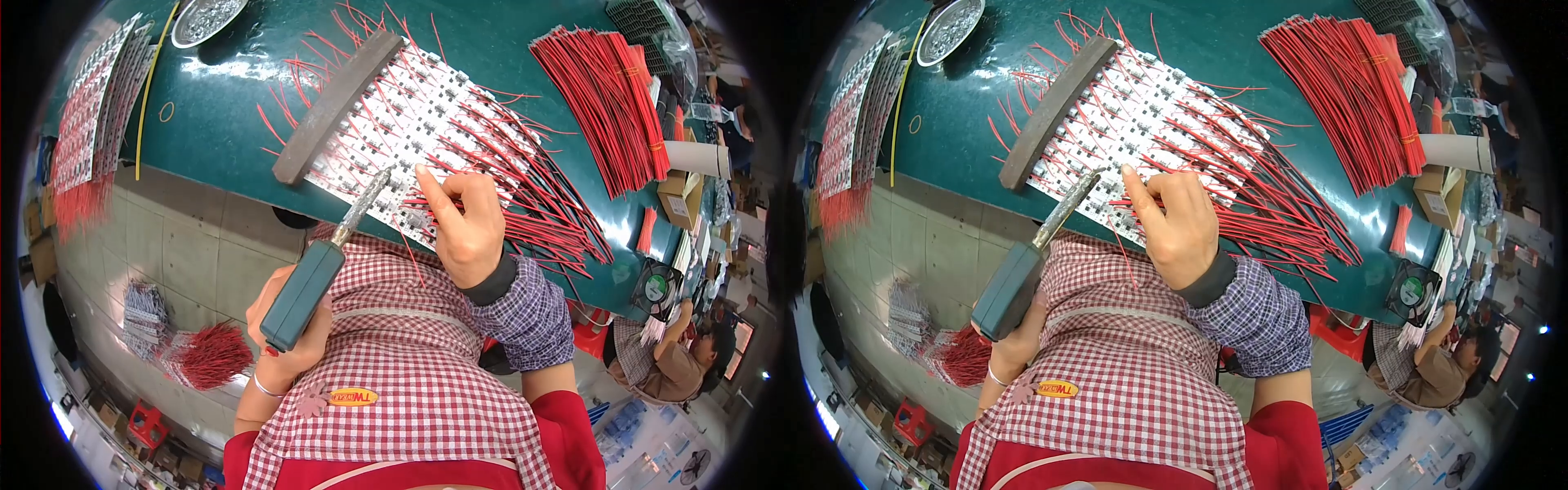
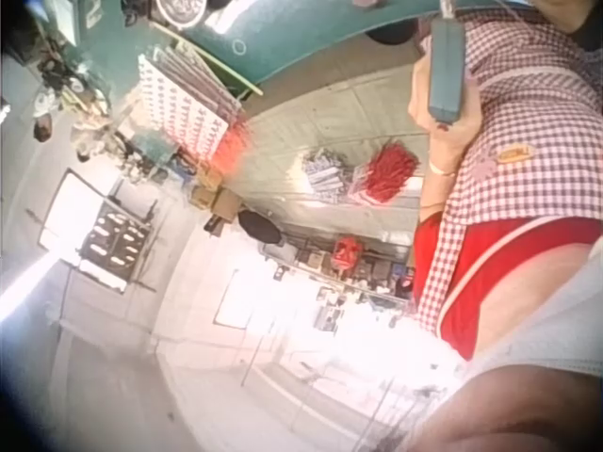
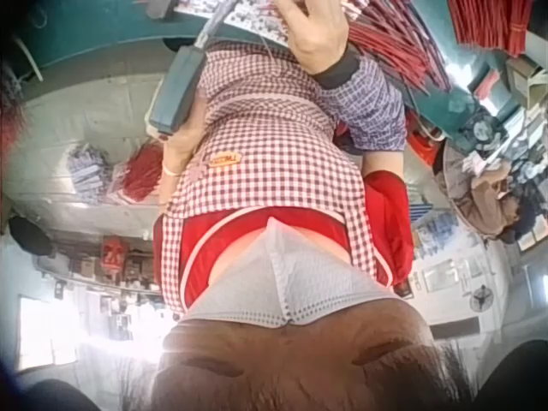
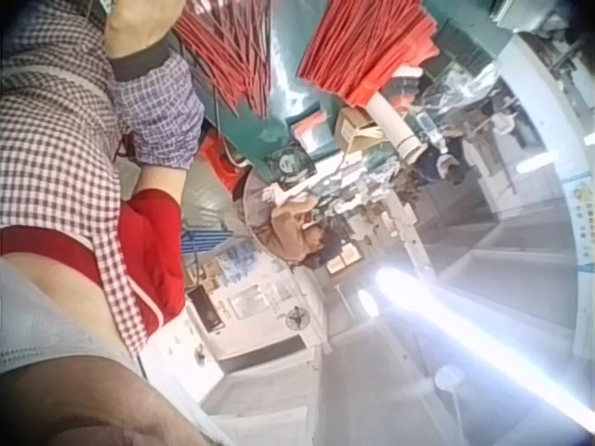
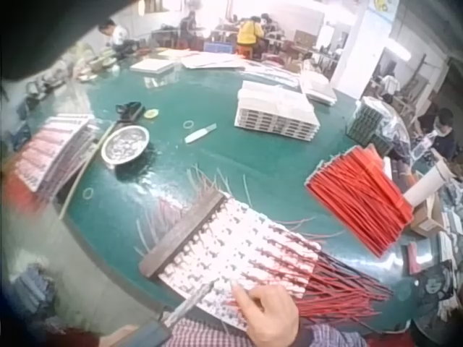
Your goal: The person solders red wires onto an electronic circuit board panel using a soldering tool while holding and positioning the wires by hand.
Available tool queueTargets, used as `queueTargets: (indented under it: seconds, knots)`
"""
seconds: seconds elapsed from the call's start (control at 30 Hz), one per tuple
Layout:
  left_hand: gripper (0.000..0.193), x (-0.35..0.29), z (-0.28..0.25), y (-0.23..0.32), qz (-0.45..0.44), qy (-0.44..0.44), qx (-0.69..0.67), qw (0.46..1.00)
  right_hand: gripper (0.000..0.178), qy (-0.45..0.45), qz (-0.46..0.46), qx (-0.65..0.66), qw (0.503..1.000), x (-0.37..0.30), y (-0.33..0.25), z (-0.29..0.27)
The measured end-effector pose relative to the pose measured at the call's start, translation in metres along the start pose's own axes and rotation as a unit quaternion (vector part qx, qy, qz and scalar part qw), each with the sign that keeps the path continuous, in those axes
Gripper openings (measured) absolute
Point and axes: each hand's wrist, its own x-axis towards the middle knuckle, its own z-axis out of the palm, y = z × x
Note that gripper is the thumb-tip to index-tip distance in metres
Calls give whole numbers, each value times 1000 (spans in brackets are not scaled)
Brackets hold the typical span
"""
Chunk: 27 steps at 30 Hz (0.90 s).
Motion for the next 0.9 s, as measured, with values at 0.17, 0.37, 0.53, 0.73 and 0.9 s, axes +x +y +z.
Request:
queueTargets:
  seconds: [0.17, 0.37, 0.53, 0.73, 0.9]
  knots:
    - [25, -3, -2, -1, -22, -7, -18, 1000, 63, -11, 4, 21, 1000, -7, -1, 0]
    - [24, -1, -5, 3, -20, -10, -8, 1000, 43, 4, 11, 35, 999, -3, -6, 2]
    - [24, -1, -4, 6, -19, 3, -9, 1000, 48, -4, -19, -4, 1000, -2, -6, 0]
    - [24, 2, -4, 10, -29, 3, -26, 999, 38, 0, -27, 3, 1000, -2, -11, 5]
    - [23, 1, -3, 9, -39, -1, -38, 999, 35, -15, -16, -12, 1000, -1, -14, 5]
